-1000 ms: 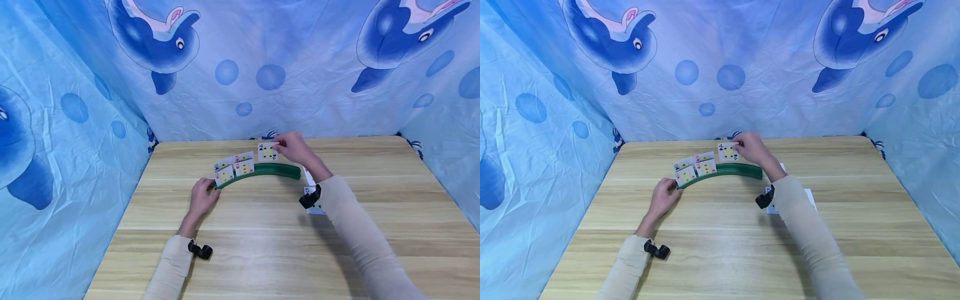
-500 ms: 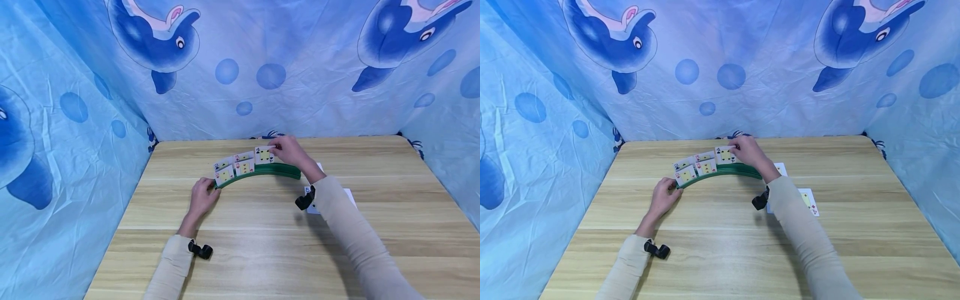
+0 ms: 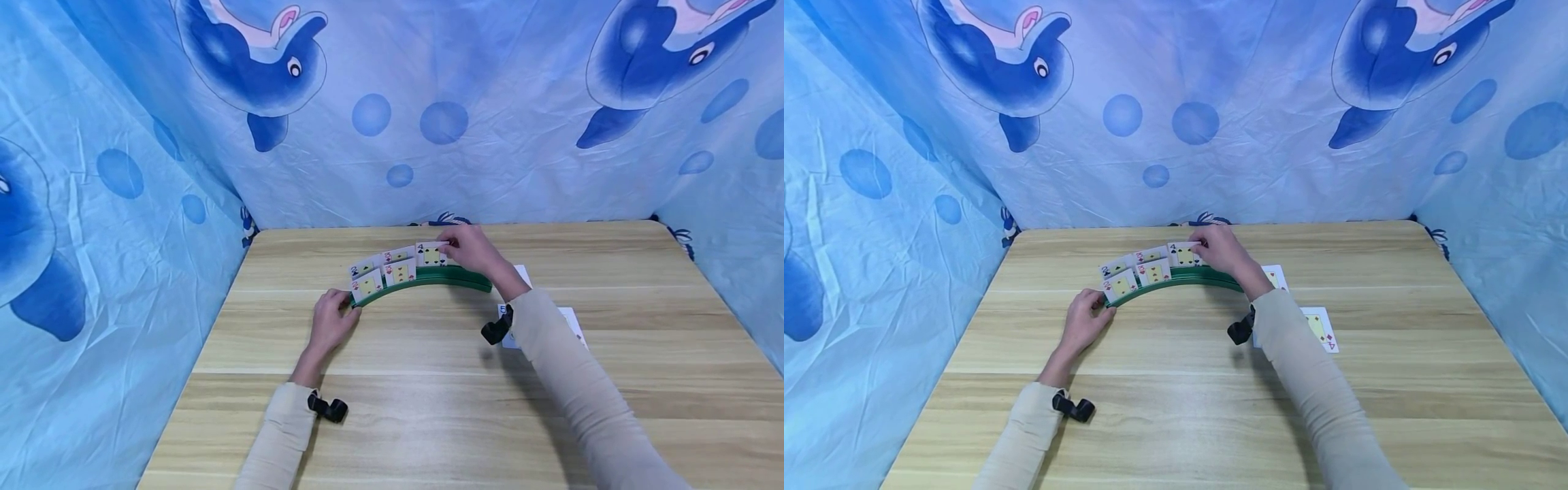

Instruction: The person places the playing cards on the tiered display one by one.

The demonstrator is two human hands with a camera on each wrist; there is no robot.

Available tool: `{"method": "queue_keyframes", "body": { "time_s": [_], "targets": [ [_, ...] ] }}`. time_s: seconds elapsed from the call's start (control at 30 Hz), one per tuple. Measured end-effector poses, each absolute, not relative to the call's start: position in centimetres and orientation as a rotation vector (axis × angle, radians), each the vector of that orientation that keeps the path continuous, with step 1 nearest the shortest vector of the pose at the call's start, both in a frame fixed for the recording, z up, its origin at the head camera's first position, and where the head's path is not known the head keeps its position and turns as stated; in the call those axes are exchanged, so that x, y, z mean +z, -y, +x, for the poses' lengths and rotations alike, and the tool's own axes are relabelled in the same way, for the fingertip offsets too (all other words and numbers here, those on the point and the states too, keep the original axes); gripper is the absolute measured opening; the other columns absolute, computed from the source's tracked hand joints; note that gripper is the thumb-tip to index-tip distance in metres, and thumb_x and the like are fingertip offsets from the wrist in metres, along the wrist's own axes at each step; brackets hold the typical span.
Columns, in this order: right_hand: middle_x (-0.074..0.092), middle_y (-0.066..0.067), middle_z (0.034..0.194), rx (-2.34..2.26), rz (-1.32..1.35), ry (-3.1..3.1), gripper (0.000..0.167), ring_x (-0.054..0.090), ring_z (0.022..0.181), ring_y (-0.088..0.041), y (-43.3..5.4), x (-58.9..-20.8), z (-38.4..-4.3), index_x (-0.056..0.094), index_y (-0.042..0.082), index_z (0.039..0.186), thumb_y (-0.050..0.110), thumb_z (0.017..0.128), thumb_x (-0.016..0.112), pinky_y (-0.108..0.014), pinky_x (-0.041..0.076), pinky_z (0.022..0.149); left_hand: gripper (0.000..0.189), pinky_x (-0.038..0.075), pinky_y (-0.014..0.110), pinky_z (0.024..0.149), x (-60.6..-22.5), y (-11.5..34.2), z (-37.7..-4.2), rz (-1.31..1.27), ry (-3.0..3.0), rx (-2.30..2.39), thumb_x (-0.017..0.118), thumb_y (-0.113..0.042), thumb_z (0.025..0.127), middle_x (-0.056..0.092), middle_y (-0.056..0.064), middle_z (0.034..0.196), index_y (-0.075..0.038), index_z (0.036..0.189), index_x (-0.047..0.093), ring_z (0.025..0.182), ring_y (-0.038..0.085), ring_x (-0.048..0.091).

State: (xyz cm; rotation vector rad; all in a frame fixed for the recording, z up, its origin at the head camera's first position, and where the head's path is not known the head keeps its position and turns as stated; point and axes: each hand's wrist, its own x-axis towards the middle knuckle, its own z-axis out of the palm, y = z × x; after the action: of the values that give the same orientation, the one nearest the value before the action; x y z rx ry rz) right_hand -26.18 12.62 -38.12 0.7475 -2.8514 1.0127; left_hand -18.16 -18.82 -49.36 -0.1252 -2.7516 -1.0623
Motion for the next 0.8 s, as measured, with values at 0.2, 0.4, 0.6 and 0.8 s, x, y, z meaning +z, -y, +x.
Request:
{"method": "queue_keyframes", "body": {
  "time_s": [0.2, 0.4, 0.6, 0.8],
  "targets": [
    [0.073, -0.017, 0.109, 1.019, 0.776, 2.863, 0.021, 0.069, 0.096, -0.028, -13.4, -38.1, -25.8, 0.073, 0.002, 0.114, 0.009, 0.096, 0.064, -0.045, 0.057, 0.085, 0.039, 0.046, 0.049, 0.096, -49.5, 18.8, -18.2, -0.132, 2.753, -1.064, 0.075, -0.016, 0.084, 0.066, 0.018, 0.112, 0.004, 0.117, 0.069, 0.104, 0.034, 0.060],
    [0.070, -0.021, 0.118, 1.048, 0.732, 2.869, 0.028, 0.070, 0.101, -0.033, -15.5, -37.3, -24.7, 0.068, -0.001, 0.121, 0.011, 0.095, 0.065, -0.049, 0.056, 0.090, 0.039, 0.046, 0.049, 0.095, -49.5, 18.7, -18.2, -0.144, 2.749, -1.058, 0.075, -0.015, 0.084, 0.066, 0.018, 0.111, 0.004, 0.117, 0.068, 0.103, 0.033, 0.060],
    [0.070, -0.023, 0.118, 1.006, 0.602, 2.889, 0.030, 0.070, 0.099, -0.035, -18.2, -36.6, -23.3, 0.066, -0.001, 0.124, 0.013, 0.096, 0.064, -0.049, 0.056, 0.086, 0.037, 0.046, 0.049, 0.095, -49.4, 18.8, -18.1, -0.147, 2.739, -1.051, 0.075, -0.015, 0.084, 0.066, 0.019, 0.110, 0.005, 0.114, 0.069, 0.102, 0.034, 0.060],
    [0.067, -0.027, 0.122, 1.010, 0.509, 2.911, 0.034, 0.066, 0.104, -0.039, -21.5, -36.5, -21.6, 0.063, -0.002, 0.127, 0.014, 0.097, 0.062, -0.052, 0.055, 0.087, 0.038, 0.045, 0.049, 0.096, -49.4, 18.7, -18.1, -0.150, 2.742, -1.055, 0.075, -0.015, 0.083, 0.065, 0.019, 0.111, 0.005, 0.114, 0.069, 0.103, 0.035, 0.060]
  ]
}}
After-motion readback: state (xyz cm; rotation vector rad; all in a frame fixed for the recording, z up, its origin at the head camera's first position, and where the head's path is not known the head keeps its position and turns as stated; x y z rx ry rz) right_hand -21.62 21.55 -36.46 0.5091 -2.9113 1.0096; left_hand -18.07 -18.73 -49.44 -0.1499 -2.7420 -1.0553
